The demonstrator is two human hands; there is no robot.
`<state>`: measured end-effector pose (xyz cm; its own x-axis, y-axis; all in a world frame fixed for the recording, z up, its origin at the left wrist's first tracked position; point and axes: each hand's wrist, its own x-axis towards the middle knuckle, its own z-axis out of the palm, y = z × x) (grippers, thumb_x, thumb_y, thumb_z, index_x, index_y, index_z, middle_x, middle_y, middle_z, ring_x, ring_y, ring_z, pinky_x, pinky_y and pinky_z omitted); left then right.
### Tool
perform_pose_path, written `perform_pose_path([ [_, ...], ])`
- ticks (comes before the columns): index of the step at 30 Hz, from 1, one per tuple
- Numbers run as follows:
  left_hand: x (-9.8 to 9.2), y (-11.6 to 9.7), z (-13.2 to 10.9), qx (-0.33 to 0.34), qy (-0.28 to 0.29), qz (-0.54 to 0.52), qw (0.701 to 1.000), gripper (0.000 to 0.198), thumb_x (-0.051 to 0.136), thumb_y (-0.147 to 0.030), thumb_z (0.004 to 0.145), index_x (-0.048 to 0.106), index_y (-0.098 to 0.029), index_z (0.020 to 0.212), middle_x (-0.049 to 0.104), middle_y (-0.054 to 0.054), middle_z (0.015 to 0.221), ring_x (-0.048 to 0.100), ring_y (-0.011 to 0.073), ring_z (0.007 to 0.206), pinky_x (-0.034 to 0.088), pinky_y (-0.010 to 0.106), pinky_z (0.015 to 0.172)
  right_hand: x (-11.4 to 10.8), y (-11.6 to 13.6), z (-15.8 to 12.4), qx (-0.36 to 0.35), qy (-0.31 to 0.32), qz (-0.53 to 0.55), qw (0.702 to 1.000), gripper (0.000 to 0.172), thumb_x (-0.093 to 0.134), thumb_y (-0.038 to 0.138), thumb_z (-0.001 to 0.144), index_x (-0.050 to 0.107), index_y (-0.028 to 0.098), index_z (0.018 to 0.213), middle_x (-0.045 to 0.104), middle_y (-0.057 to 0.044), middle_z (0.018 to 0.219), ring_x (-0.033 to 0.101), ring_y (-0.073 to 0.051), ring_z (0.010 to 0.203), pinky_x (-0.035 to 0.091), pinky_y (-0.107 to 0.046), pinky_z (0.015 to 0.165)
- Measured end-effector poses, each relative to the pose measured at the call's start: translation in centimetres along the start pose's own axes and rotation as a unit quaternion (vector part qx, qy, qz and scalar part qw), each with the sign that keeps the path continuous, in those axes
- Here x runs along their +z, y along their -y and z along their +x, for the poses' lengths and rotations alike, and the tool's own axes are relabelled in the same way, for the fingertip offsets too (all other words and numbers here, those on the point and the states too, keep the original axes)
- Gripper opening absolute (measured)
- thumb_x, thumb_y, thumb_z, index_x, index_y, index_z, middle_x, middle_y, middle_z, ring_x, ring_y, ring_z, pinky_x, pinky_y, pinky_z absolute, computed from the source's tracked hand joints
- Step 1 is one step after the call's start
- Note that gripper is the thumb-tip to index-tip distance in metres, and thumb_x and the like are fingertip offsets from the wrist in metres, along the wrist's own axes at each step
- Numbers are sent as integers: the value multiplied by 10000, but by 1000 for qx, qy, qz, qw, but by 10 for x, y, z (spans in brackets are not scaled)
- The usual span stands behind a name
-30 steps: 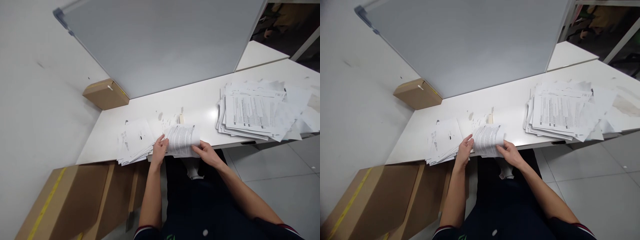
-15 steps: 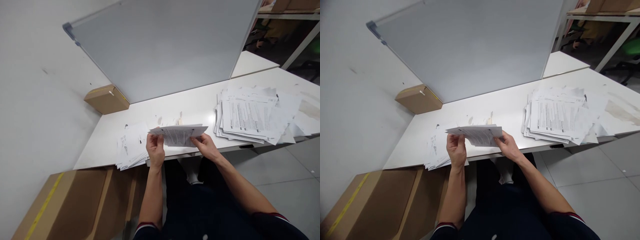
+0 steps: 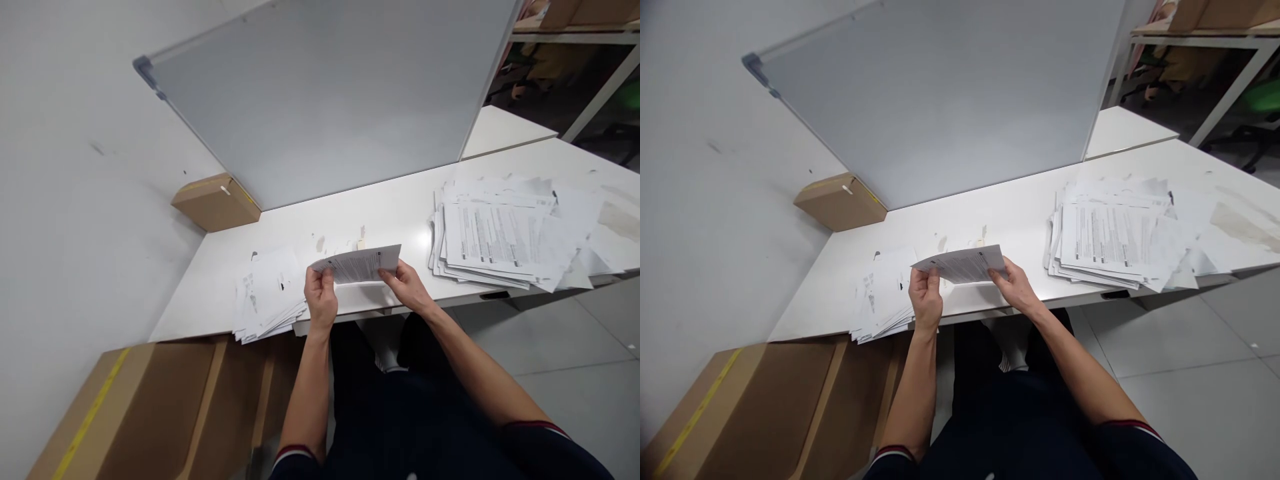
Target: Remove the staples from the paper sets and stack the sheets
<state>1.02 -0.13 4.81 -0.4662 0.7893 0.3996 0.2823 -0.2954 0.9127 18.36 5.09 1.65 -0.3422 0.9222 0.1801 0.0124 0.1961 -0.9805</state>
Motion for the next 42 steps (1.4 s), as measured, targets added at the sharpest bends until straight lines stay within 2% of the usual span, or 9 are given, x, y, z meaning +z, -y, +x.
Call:
perform_pose_path([
  [6,-2,9,-3,-29,-12,-36,999,193,500,-344,820,548,-170,890,582,34,817,568,151,902,447,285,826,-8,-5,-1,14,24,-65,998,331,502,356,803,610,223,1087,652,-32,1025,585,-245,953,449,-358,803],
  [10,-13,11,-2,-7,-26,-50,998,254,546,-334,793,505,-192,999,587,46,895,575,145,882,452,294,816,-29,31,3,-61,83,-213,972,271,433,284,836,637,230,1008,668,-24,925,599,-217,847,435,-313,736],
  [13,-23,15,-1,15,-1,11,1000,437,599,-319,753,426,-219,1141,567,70,1014,551,164,974,421,340,887,-43,72,8,-123,132,-422,889,261,410,163,820,630,201,956,664,-55,862,579,-207,804,385,-304,714],
  [17,-25,32,-7,6,124,132,983,511,602,-339,740,415,-224,1202,487,103,1210,462,203,1143,347,393,983,-39,102,12,-112,166,-627,753,248,387,33,764,594,169,781,617,-69,658,537,-190,664,318,-310,630],
  [19,-21,44,-12,-6,178,148,973,437,571,-338,763,462,-221,1170,494,94,1217,450,201,1165,346,387,988,-30,101,13,-98,185,-667,715,234,407,-4,724,568,162,762,606,-72,650,527,-183,651,293,-302,596],
  [22,-13,59,-18,-18,230,135,964,299,508,-327,806,543,-209,1079,549,84,1154,493,183,1121,378,362,960,-20,90,14,-83,207,-686,693,217,421,-4,724,549,156,796,613,-86,702,533,-186,665,273,-296,568],
  [35,-13,61,-17,-55,211,96,971,262,483,-389,813,616,-194,927,627,62,966,573,175,936,430,323,847,-24,92,9,-78,222,-667,707,186,422,23,762,528,169,808,604,-71,672,550,-193,647,276,-290,567],
  [38,-16,51,-10,-78,144,44,986,216,575,-376,753,624,-184,840,639,34,828,584,159,804,446,285,755,-38,104,3,-70,216,-610,759,155,418,95,807,538,186,771,571,-44,579,518,-166,548,274,-281,533],
  [42,-18,42,4,-98,48,-86,990,238,652,-365,688,592,-180,824,602,-9,687,557,111,650,451,252,661,-62,93,-8,22,204,-398,894,228,414,347,854,576,217,762,584,-24,591,514,-154,506,329,-274,487],
])
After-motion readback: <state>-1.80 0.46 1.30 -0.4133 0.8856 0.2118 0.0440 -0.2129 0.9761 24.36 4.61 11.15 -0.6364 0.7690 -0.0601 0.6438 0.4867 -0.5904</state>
